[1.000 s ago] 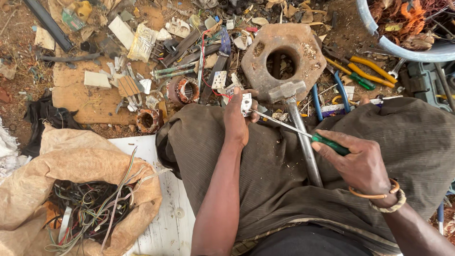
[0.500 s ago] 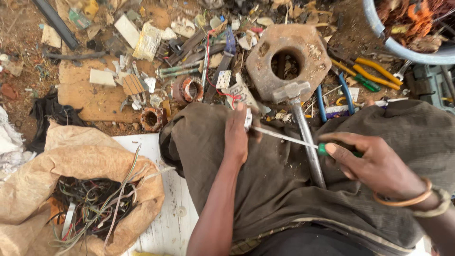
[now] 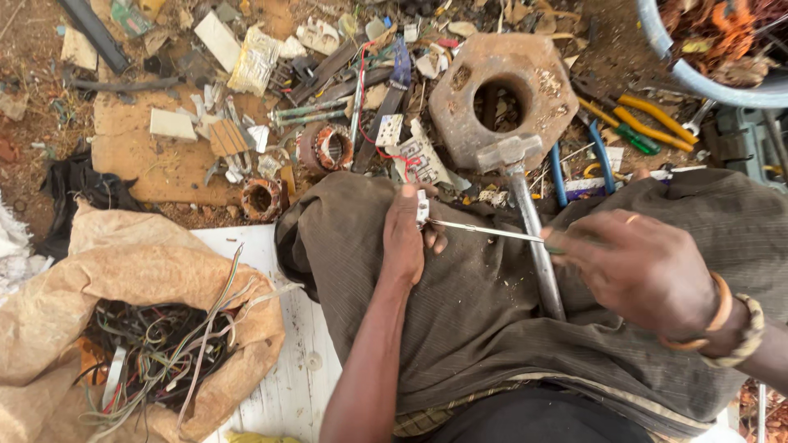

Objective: The person sits on the ground and processes scrap metal by hand. They use a hammer to break apart a metal component on a stone anvil, then use pliers to strip copper wire from a small white plastic component, placing the separated materials into a bucket.

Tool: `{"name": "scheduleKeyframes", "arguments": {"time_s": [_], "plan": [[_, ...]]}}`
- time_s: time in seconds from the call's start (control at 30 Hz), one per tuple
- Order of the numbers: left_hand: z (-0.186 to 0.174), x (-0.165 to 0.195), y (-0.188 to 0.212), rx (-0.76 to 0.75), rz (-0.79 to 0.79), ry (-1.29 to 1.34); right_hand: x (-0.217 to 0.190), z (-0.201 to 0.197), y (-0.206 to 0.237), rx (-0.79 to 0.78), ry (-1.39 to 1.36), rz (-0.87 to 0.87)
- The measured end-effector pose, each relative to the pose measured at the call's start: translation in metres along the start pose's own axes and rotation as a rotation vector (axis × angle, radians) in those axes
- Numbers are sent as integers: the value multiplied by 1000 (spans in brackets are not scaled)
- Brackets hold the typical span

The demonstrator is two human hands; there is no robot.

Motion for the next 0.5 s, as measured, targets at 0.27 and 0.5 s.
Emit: {"name": "scheduleKeyframes", "arguments": {"time_s": [0.27,0.5], "plan": [[-7,-1,-12,38,-29,223,53,13,34,-209,-304,915],[-6,-2,-9,47,-97,220,25,-15,-2,17,-74,241]]}}
Point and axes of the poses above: each hand's wrist, its own y-axis away from the middle knuckle, its own z-axis out of the palm, x = y × z, the point moved 8 cm from there along -y, towards the middle knuckle, and after that the axes turned 7 degrees about -z, right-handed, at the moved point
